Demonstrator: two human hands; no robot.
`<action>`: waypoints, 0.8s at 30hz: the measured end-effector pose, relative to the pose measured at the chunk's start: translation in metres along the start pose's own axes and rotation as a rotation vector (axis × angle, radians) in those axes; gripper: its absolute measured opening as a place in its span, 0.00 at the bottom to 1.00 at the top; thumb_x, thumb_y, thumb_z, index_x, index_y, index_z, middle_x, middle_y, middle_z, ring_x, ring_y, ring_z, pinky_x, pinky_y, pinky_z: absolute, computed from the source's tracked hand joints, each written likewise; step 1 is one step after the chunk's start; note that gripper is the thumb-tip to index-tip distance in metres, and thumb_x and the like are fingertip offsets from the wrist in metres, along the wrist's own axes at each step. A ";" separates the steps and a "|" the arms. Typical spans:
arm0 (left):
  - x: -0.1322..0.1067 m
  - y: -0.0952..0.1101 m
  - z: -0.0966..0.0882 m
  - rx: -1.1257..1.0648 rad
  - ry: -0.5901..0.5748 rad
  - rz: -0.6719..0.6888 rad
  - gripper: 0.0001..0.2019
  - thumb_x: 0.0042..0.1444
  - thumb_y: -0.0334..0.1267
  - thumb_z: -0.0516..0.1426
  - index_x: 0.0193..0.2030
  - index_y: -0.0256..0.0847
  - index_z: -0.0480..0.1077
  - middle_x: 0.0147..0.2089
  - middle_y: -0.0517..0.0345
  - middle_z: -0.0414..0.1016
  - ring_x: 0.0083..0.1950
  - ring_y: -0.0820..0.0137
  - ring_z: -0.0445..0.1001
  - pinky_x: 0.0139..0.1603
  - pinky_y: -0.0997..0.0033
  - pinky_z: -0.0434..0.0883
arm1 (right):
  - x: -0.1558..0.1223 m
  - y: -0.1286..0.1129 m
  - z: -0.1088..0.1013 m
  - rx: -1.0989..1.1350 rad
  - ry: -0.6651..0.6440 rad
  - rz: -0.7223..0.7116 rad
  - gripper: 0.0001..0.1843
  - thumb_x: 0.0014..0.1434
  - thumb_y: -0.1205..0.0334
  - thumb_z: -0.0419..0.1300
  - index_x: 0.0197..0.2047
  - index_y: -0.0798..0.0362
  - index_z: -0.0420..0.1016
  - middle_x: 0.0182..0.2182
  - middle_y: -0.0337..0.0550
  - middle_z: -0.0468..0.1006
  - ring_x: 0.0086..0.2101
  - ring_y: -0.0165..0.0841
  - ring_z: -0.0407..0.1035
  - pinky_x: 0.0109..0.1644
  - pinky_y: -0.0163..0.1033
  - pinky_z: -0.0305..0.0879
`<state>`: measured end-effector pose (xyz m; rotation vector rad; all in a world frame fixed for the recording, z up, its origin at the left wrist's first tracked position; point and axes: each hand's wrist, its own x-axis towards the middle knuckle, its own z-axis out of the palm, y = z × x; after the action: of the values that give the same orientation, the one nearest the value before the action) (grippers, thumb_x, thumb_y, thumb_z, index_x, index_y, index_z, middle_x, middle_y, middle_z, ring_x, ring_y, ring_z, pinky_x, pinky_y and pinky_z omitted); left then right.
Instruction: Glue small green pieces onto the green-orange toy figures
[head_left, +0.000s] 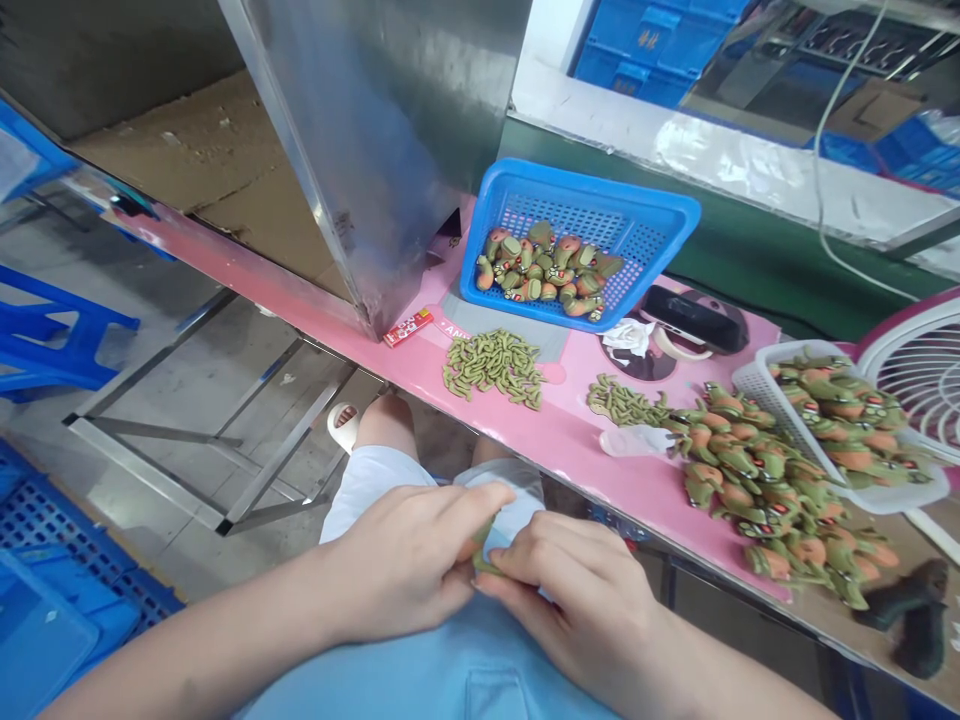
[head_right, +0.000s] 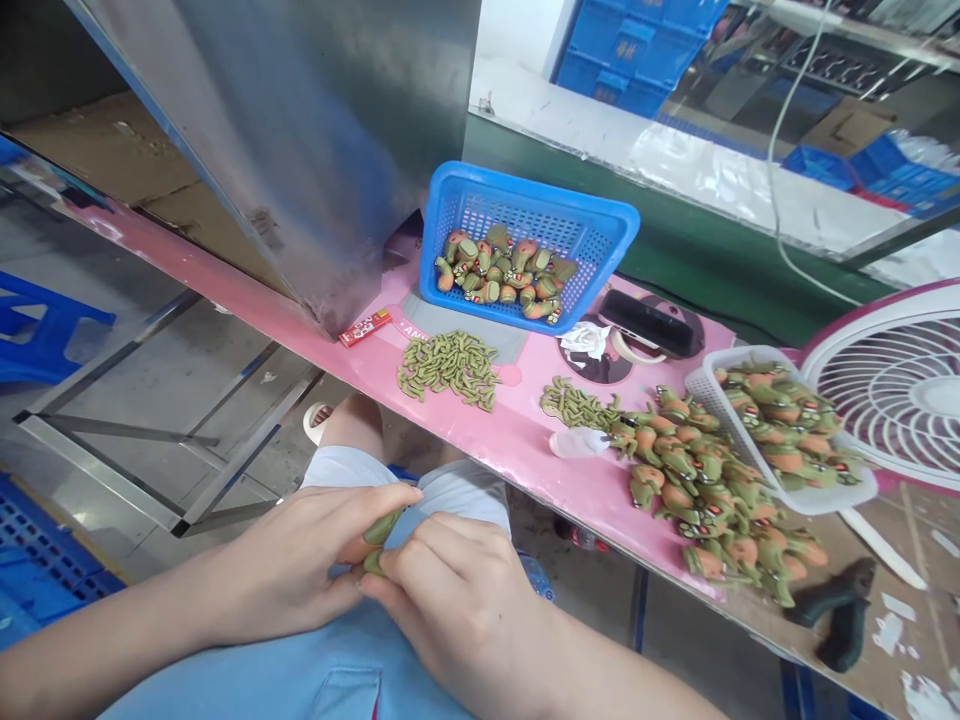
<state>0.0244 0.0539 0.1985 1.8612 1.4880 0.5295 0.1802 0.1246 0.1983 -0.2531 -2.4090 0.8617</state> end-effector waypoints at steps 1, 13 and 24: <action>0.000 0.000 0.000 0.000 0.004 0.004 0.23 0.48 0.28 0.49 0.53 0.37 0.56 0.40 0.50 0.74 0.35 0.65 0.73 0.34 0.68 0.68 | 0.000 0.000 0.000 0.001 -0.002 0.001 0.11 0.62 0.68 0.51 0.27 0.57 0.63 0.20 0.38 0.65 0.21 0.26 0.57 0.24 0.31 0.56; -0.001 -0.003 0.000 -0.042 0.039 -0.009 0.24 0.47 0.26 0.47 0.53 0.38 0.54 0.34 0.58 0.72 0.30 0.70 0.71 0.29 0.74 0.66 | 0.000 0.005 -0.011 -0.041 0.066 0.021 0.16 0.62 0.52 0.51 0.33 0.58 0.65 0.20 0.39 0.67 0.22 0.26 0.61 0.25 0.32 0.59; -0.005 0.015 -0.012 -0.279 0.158 -0.005 0.25 0.48 0.29 0.52 0.55 0.48 0.58 0.29 0.64 0.69 0.33 0.71 0.69 0.36 0.75 0.67 | -0.011 0.010 -0.010 0.198 0.324 0.165 0.05 0.56 0.73 0.51 0.33 0.57 0.67 0.21 0.39 0.66 0.22 0.26 0.61 0.23 0.32 0.58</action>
<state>0.0254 0.0505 0.2181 1.6277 1.4356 0.8533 0.1946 0.1336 0.1932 -0.4802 -2.0088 1.0378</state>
